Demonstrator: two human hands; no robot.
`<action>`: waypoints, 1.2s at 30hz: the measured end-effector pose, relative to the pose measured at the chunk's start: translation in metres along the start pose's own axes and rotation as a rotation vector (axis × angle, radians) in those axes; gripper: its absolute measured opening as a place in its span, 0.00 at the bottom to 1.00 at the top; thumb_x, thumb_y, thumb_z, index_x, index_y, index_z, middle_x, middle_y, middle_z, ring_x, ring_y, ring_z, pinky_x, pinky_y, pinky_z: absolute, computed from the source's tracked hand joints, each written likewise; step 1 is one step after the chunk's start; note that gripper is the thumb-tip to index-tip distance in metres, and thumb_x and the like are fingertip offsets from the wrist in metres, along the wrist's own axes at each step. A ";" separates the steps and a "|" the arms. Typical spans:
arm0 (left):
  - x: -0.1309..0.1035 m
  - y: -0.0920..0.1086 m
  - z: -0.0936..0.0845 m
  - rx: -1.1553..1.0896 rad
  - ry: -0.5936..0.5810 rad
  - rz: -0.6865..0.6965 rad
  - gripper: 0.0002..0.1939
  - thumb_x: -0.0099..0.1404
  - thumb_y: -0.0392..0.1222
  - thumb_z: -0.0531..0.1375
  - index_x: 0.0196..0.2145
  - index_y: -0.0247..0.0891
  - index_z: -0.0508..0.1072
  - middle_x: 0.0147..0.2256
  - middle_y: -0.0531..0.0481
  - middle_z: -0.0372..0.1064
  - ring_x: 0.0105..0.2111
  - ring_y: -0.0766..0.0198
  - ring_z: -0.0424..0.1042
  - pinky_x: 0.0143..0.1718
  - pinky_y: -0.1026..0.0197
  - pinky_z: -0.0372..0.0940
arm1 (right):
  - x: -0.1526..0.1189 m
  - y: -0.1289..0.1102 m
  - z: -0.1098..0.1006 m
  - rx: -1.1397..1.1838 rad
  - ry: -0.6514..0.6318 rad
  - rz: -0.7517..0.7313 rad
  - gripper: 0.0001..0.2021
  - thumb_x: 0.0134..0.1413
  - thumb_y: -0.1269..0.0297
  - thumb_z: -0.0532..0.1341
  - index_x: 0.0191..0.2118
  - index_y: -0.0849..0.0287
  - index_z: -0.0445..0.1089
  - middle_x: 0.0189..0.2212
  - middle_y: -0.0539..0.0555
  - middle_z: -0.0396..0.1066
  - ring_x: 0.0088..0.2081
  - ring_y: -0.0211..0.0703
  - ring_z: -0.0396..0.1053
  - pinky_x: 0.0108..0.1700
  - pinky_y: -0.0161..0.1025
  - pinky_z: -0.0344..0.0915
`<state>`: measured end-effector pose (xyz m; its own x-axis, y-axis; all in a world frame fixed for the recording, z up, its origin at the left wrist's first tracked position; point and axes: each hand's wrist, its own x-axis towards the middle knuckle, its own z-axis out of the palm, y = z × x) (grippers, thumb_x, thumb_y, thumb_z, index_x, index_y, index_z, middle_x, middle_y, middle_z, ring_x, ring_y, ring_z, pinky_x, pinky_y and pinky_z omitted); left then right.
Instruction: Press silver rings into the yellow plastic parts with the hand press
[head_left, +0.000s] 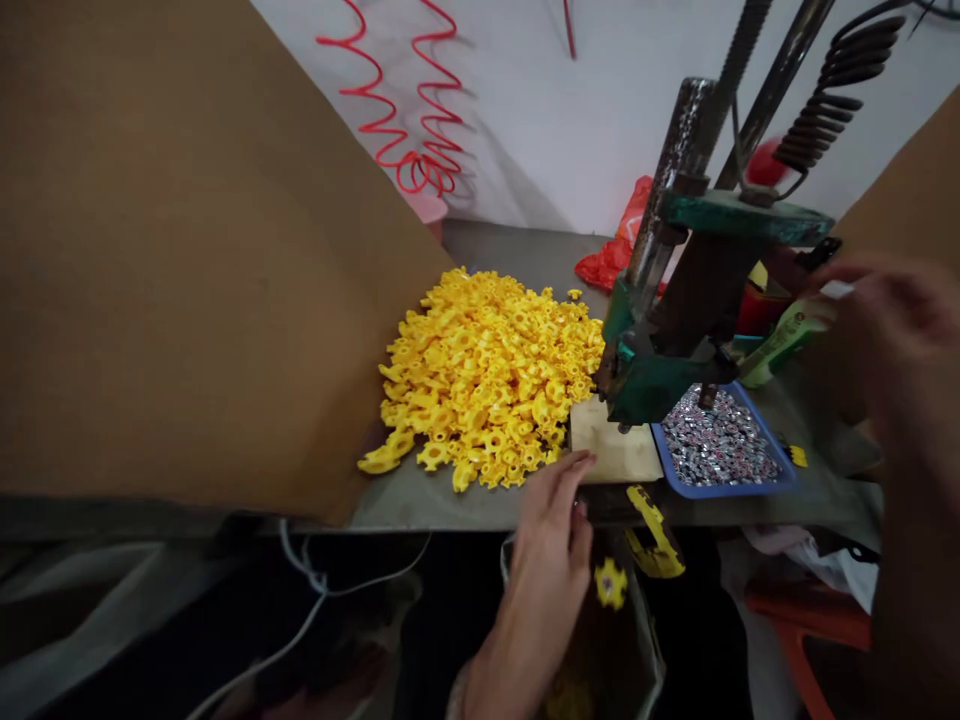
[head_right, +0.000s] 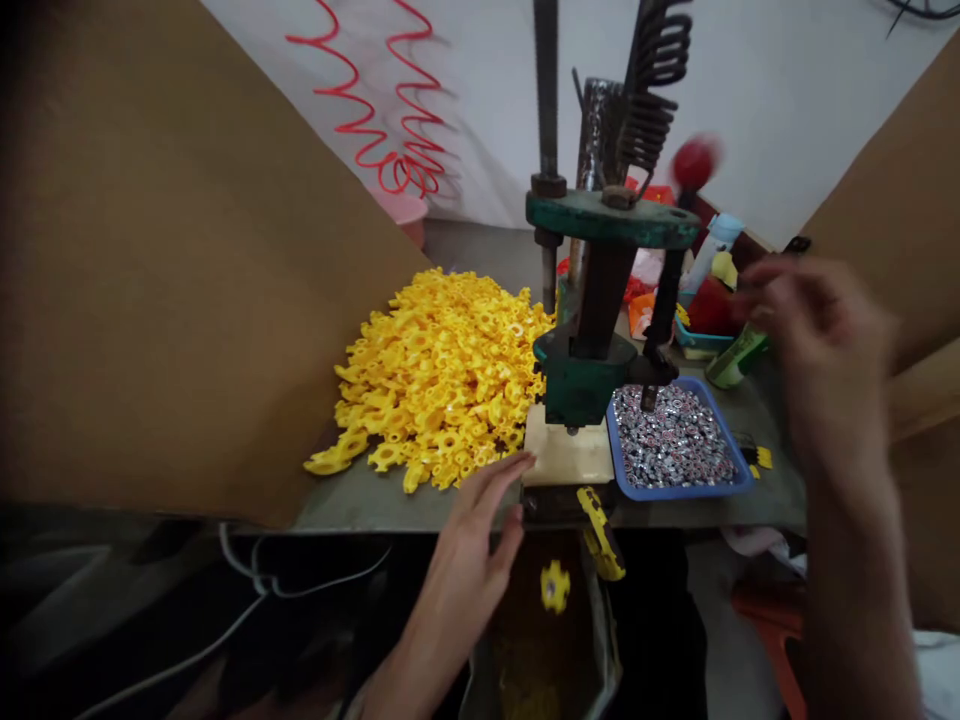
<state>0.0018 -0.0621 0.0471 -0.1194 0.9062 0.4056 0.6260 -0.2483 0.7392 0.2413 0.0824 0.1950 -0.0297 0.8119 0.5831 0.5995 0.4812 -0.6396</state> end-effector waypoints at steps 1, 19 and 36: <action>0.000 -0.006 -0.003 0.075 0.029 -0.026 0.20 0.64 0.29 0.49 0.51 0.43 0.66 0.49 0.45 0.67 0.50 0.55 0.67 0.51 0.48 0.65 | -0.012 0.013 0.010 -0.049 -0.143 0.056 0.10 0.55 0.59 0.58 0.40 0.56 0.72 0.35 0.57 0.73 0.35 0.42 0.71 0.37 0.40 0.65; 0.037 -0.039 -0.008 0.353 0.130 0.141 0.16 0.62 0.41 0.60 0.47 0.38 0.67 0.42 0.44 0.72 0.43 0.53 0.70 0.47 0.48 0.67 | -0.098 0.046 0.062 -0.387 -0.324 -0.274 0.08 0.59 0.65 0.56 0.38 0.58 0.72 0.35 0.54 0.72 0.35 0.42 0.70 0.38 0.38 0.65; 0.048 -0.028 0.038 -0.225 -0.032 -0.014 0.28 0.59 0.37 0.62 0.56 0.42 0.60 0.43 0.47 0.73 0.44 0.58 0.74 0.49 0.53 0.68 | -0.107 -0.009 0.058 -0.497 -0.244 -0.828 0.15 0.59 0.74 0.53 0.51 0.59 0.66 0.31 0.53 0.70 0.30 0.36 0.68 0.32 0.33 0.64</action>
<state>0.0079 0.0011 0.0258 -0.1000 0.9198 0.3795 0.4362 -0.3023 0.8476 0.1923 0.0101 0.1089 -0.7203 0.3554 0.5957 0.5804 0.7791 0.2370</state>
